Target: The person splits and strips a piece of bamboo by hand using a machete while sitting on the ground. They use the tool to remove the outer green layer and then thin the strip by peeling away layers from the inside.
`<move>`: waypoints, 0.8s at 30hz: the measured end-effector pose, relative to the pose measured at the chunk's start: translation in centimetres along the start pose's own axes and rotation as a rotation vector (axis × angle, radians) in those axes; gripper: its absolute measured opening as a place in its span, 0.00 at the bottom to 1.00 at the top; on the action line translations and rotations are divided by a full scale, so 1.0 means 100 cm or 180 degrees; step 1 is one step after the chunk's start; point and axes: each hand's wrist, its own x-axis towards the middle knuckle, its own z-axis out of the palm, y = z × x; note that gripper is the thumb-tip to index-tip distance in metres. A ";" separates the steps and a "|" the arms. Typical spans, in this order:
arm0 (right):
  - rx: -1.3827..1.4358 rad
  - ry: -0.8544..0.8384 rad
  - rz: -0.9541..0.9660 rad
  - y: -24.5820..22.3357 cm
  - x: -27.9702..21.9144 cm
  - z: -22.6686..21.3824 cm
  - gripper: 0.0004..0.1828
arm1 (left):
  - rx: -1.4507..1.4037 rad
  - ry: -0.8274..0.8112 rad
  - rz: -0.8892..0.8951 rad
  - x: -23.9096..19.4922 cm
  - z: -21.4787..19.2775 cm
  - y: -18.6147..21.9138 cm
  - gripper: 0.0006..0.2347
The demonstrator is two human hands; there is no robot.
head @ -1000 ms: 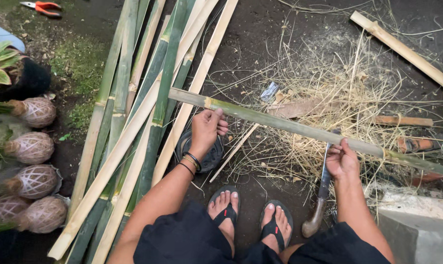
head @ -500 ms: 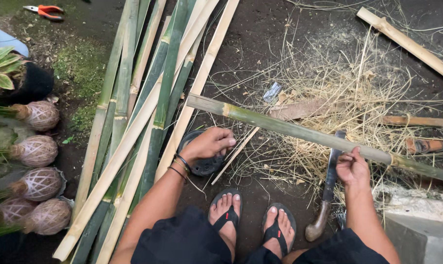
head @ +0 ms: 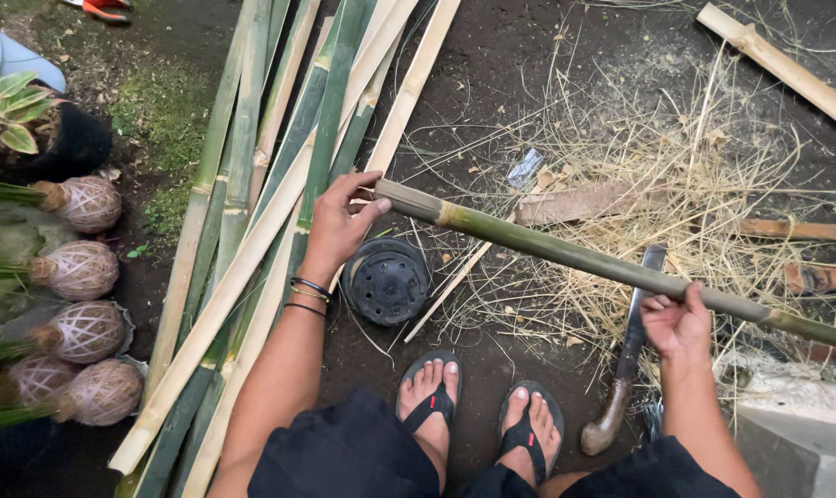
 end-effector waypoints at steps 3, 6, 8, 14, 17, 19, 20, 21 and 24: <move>0.0025 -0.0021 -0.0049 -0.007 0.001 -0.001 0.15 | 0.0155 0.0248 -0.0031 0.000 0.010 0.007 0.22; 0.0032 -0.0048 -0.0161 -0.015 0.008 0.002 0.12 | 0.0485 0.0230 0.0522 -0.001 0.018 0.008 0.19; -0.0054 0.0043 -0.0071 -0.016 0.009 0.003 0.07 | 0.0313 0.0164 0.0360 -0.001 0.022 0.004 0.16; -0.0075 0.0273 0.0085 -0.008 0.005 -0.003 0.10 | 0.0385 -0.0019 -0.0283 -0.004 0.021 -0.009 0.09; -0.0161 0.0157 0.0121 -0.008 0.007 -0.002 0.10 | 0.0472 0.0124 -0.0150 -0.008 0.024 -0.007 0.07; -0.0153 0.0160 0.0199 -0.006 0.007 -0.003 0.10 | 0.0551 0.0199 -0.0063 -0.012 0.022 -0.005 0.06; -0.0141 0.0157 0.0270 -0.004 0.006 -0.003 0.10 | 0.0923 0.0281 0.0470 -0.015 0.020 -0.005 0.05; -0.0147 0.0159 0.0284 0.000 0.006 -0.004 0.10 | 0.1296 0.0355 0.1003 -0.017 0.019 -0.005 0.05; -0.0397 0.0481 0.0321 0.008 0.005 -0.008 0.08 | 0.1427 -0.0038 0.1341 -0.018 0.018 -0.006 0.04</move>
